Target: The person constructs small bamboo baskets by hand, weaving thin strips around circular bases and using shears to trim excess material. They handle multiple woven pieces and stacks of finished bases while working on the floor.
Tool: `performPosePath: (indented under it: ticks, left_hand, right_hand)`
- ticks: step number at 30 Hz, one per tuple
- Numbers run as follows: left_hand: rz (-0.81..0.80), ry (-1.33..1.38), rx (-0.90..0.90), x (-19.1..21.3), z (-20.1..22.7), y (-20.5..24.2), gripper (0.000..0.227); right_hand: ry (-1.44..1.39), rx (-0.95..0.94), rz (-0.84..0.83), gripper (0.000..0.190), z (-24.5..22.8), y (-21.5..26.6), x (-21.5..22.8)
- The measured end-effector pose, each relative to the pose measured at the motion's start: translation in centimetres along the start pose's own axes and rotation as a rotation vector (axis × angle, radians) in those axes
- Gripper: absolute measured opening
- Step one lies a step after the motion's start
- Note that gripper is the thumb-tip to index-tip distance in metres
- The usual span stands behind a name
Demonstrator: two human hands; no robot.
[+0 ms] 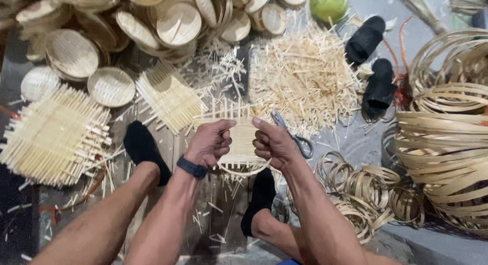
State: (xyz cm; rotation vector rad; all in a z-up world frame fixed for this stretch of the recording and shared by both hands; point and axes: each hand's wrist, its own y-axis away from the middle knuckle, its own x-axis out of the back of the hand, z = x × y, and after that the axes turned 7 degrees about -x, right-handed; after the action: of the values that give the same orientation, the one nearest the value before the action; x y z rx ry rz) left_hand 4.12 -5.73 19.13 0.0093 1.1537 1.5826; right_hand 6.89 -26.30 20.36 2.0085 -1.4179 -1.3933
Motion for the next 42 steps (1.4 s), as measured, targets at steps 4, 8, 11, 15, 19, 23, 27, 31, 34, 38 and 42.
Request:
performPosePath:
  ticks: [4,8,11,15,19,23,27,31,34,38,42]
  left_hand:
    - [-0.068,0.061,0.011,1.5,-0.4,-0.9,0.025]
    - [0.018,0.024,-0.108,3.1,-1.2,-1.7,0.031]
    - [0.153,-0.021,-0.126,4.5,-2.0,-3.1,0.027]
    - [0.289,-0.522,-0.34,7.6,-4.5,-4.7,0.029]
    - [0.432,-0.858,-0.357,9.5,-6.7,-5.9,0.025]
    - [0.469,-1.242,-0.702,10.6,-8.7,-7.0,0.02]
    - [0.493,-1.118,-0.613,10.9,-9.6,-7.1,0.024]
    - [0.535,-1.155,-0.525,10.6,-9.5,-7.2,0.024]
    - [0.519,-1.195,-0.512,11.1,-9.1,-8.1,0.021]
    - [0.536,-1.195,-0.669,12.0,-10.1,-9.0,0.025]
    - [0.564,-1.154,-0.604,12.0,-10.5,-9.8,0.019]
  right_hand:
    - [0.041,-0.008,0.074,0.034,0.6,-1.1,0.5]
    - [0.344,0.132,0.011,0.032,0.9,-1.9,3.0]
    - [0.742,0.151,0.244,0.019,2.0,-3.1,4.9]
    - [0.761,0.27,0.55,0.023,5.3,-6.5,6.7]
    - [0.707,0.298,0.574,0.027,7.9,-9.2,7.7]
    - [0.944,0.407,0.722,0.027,8.8,-9.2,6.7]
    - [0.962,0.379,0.782,0.026,8.9,-8.6,6.1]
    - [0.919,0.385,0.8,0.025,9.6,-9.2,6.8]
    - [0.999,0.463,0.806,0.025,10.2,-9.9,7.8]
    - [1.0,0.474,0.81,0.025,11.0,-10.7,8.8]
    - [0.977,0.42,0.772,0.023,10.2,-10.6,9.7]
